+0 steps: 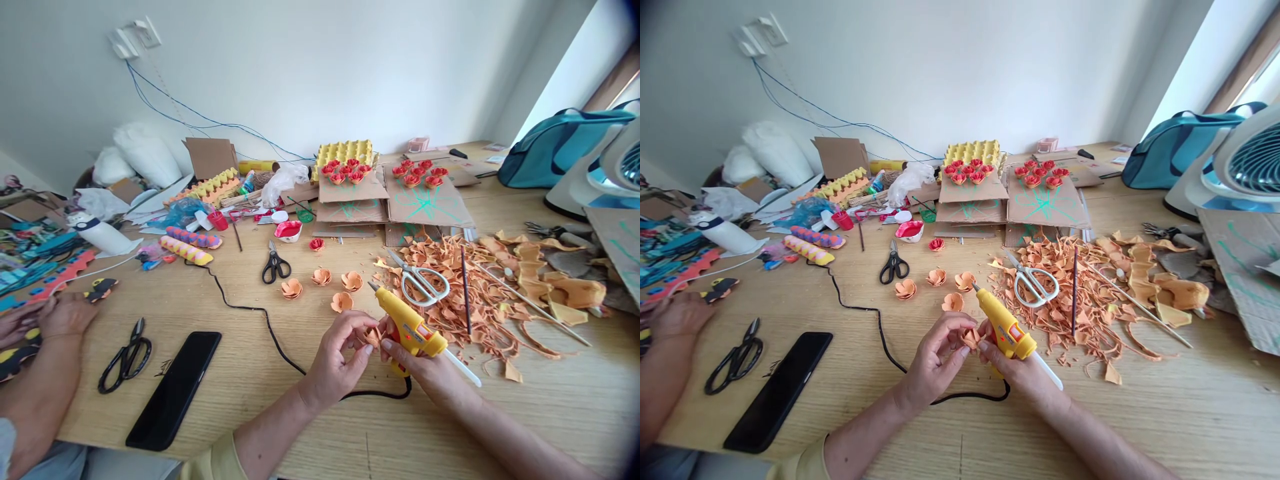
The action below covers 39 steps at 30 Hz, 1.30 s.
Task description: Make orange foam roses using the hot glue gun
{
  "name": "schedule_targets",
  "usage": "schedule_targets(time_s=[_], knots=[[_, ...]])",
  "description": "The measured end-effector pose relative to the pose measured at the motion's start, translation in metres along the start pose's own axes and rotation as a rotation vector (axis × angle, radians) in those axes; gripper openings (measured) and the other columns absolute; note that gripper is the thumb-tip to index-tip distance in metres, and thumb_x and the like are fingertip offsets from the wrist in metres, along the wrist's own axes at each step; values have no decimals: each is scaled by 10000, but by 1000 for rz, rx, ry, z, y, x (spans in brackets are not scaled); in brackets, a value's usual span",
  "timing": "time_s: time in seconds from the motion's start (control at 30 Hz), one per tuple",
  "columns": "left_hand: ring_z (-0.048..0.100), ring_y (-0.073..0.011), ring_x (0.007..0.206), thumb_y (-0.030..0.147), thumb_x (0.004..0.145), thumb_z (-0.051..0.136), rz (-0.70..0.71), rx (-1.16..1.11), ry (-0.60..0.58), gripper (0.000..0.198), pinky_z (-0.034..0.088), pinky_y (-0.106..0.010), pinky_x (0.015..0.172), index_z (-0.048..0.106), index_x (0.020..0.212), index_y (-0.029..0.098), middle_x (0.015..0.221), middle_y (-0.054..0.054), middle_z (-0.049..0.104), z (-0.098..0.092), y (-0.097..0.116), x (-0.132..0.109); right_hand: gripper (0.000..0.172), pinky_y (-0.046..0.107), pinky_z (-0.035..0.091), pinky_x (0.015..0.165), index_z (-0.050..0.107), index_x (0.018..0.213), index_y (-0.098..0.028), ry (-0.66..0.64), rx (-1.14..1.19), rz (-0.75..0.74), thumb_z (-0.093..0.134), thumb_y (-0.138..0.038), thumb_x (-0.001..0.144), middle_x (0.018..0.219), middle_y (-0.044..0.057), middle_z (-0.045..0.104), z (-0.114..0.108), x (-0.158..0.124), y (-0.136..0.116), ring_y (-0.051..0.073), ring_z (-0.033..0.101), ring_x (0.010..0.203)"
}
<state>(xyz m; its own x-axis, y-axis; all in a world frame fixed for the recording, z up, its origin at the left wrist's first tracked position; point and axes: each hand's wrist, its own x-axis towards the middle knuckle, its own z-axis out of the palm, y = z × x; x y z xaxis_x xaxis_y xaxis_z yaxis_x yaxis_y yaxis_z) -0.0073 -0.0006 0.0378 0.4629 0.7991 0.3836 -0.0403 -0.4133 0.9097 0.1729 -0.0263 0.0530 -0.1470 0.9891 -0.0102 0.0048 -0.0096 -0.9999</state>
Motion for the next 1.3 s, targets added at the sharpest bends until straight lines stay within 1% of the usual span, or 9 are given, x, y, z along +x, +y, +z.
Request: schedule_targets(time_s=[0.1,0.2,0.33,0.5,0.6,0.73,0.93,1.17,1.3], knots=[[604,-173,972,218,974,581,2,-49,0,170,534,-281,842,608,1137,180,1094,-91,588,0,0,1,372,302,464,664,556,861,-245,-1,-22,40,685,-593,826,717,-25,546,0,-2,1,176,537,675],[603,-151,919,240,977,596,-37,-64,38,187,522,-279,863,604,1153,177,1035,-73,616,-4,2,3,373,302,458,677,552,928,-243,-20,-37,59,625,-604,875,744,-21,545,-4,-5,3,176,534,690],[604,-145,929,267,971,616,-84,-45,133,246,515,-278,902,614,1197,171,1063,-75,630,-15,4,6,324,289,430,666,525,932,-237,-80,-41,6,521,-559,967,759,-23,498,-11,-8,9,160,481,688],[638,-184,1009,332,959,639,-92,-122,201,281,522,-314,939,644,1185,165,1123,-99,655,-26,-2,10,349,269,430,617,520,851,-236,-160,-36,-11,512,-565,966,754,-19,481,-16,-15,18,152,460,663],[642,-201,1052,334,958,643,-86,-159,207,316,513,-332,963,640,1232,175,1185,-114,661,-28,-7,11,346,307,509,753,586,866,-238,-161,-43,26,550,-574,941,829,15,584,-15,-21,19,180,559,767],[626,-214,1105,314,969,630,-78,-143,190,326,495,-342,989,642,1272,193,1201,-111,657,-30,-6,11,400,343,533,903,678,913,-252,-137,-70,40,588,-641,888,922,47,682,-10,-26,15,217,641,900],[632,-230,1114,305,991,590,-28,-72,171,328,513,-355,973,636,1300,203,1193,-118,658,-29,0,13,413,280,575,740,674,818,-250,-98,-226,-8,573,-643,890,780,27,656,-7,-25,9,198,643,759],[633,-206,1110,237,1004,559,74,26,187,304,521,-332,971,636,1297,207,1186,-112,656,-28,0,13,466,250,579,690,674,792,-250,-62,-269,-41,526,-678,901,760,27,665,-5,-25,9,190,640,720],[629,-202,1104,221,995,572,88,64,199,297,531,-308,940,641,1284,208,1185,-113,650,-28,0,12,493,268,584,724,681,815,-251,-36,-283,-17,526,-713,882,761,30,679,-5,-27,12,205,658,752]])
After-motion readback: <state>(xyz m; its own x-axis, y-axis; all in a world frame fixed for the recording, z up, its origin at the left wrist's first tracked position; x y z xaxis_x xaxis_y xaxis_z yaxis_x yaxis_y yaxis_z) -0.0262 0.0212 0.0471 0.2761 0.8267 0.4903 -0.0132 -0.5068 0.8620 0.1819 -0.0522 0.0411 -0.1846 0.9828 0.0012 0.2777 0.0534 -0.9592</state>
